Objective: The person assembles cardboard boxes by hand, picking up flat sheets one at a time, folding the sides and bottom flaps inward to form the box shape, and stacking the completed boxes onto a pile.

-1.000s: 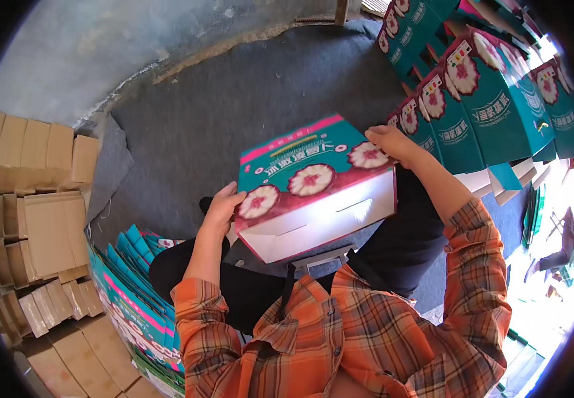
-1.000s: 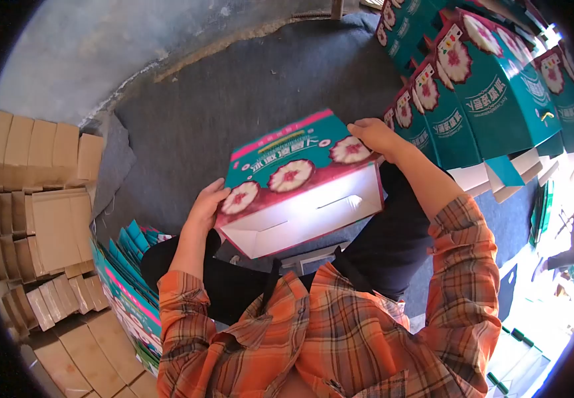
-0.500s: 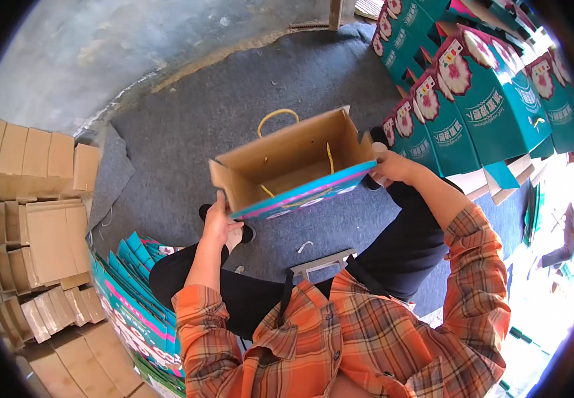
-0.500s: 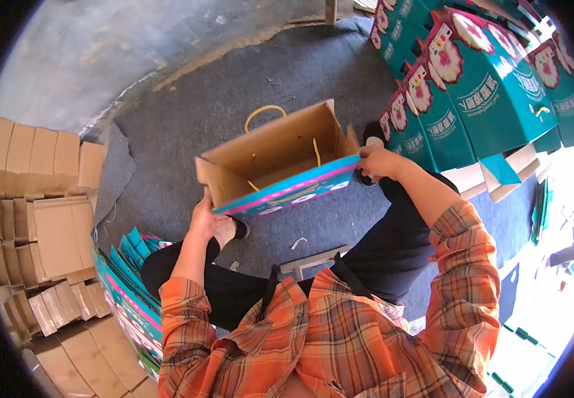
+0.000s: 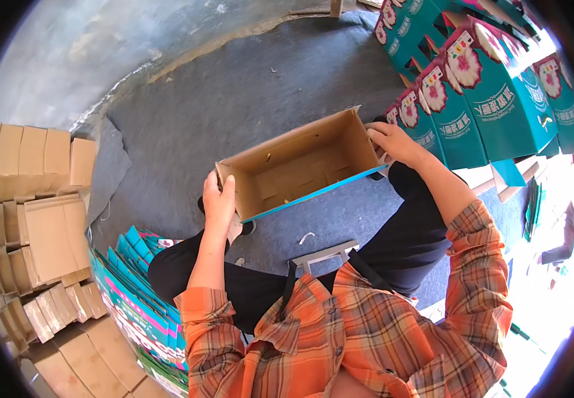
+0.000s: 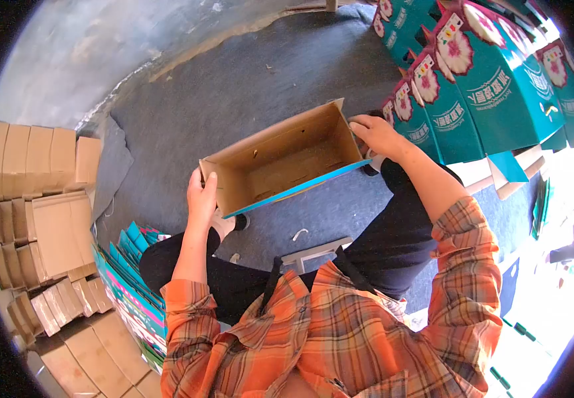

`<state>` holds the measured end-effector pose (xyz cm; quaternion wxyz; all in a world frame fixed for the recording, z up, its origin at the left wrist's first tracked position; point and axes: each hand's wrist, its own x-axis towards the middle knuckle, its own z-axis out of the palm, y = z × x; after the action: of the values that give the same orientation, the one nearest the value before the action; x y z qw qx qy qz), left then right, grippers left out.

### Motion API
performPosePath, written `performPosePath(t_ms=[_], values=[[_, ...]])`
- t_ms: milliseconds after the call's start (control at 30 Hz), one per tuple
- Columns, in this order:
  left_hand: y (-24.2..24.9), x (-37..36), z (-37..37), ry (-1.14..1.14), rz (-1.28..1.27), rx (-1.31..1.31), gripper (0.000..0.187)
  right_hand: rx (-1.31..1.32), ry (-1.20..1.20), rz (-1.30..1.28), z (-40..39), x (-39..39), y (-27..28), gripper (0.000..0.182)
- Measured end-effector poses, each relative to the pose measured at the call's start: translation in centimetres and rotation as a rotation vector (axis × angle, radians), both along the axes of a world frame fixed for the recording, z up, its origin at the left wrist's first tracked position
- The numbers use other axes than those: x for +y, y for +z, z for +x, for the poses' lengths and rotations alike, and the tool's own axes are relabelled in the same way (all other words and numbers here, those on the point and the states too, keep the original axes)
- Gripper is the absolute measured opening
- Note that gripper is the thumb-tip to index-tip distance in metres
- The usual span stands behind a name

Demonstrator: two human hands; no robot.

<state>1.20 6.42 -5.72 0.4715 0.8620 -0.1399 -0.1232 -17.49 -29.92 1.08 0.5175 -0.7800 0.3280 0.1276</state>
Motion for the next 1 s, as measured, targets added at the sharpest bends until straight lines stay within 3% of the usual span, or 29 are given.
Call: performPosePath(t_ms=[100,167,267,367,600,667,833,967,1000], values=[[0.7,-0.2,0.0,0.039,0.046,0.070,0.044,-0.038,0.053,-0.033,0.4,1.0,-0.5,0.054],[0.8,-0.4,-0.3,0.003,0.096,-0.089,0.045,-0.075,0.130,-0.064,0.8,1.3,-1.0,0.063],[1.7,-0.6,-0.8,-0.030,0.101,-0.101,0.048,0.076,0.259,-0.207,1.9,2.2,-0.1,0.078],[2.2,-0.7,-1.0,-0.026,0.112,-0.132,0.046,-0.022,0.351,-0.374,2.2,1.4,-3.5,0.078],[1.8,-0.5,-0.1,0.075,0.034,0.015,0.027,0.078,0.343,-0.327,3.3,2.4,-2.5,0.084],[1.6,-0.6,0.8,0.080,0.067,-0.023,0.026,0.049,0.374,-0.448,3.1,2.6,-3.1,0.089],[2.3,-2.2,1.4,0.135,0.121,-0.065,0.026,0.053,0.363,-0.436,2.5,2.6,-3.1,0.091],[2.6,-3.1,1.0,0.153,0.145,0.022,0.036,0.090,0.370,-0.416,2.4,3.0,-1.8,0.091],[3.0,-3.5,0.3,0.146,-0.009,0.182,0.041,0.093,0.369,-0.413,2.3,3.0,-2.0,0.091]])
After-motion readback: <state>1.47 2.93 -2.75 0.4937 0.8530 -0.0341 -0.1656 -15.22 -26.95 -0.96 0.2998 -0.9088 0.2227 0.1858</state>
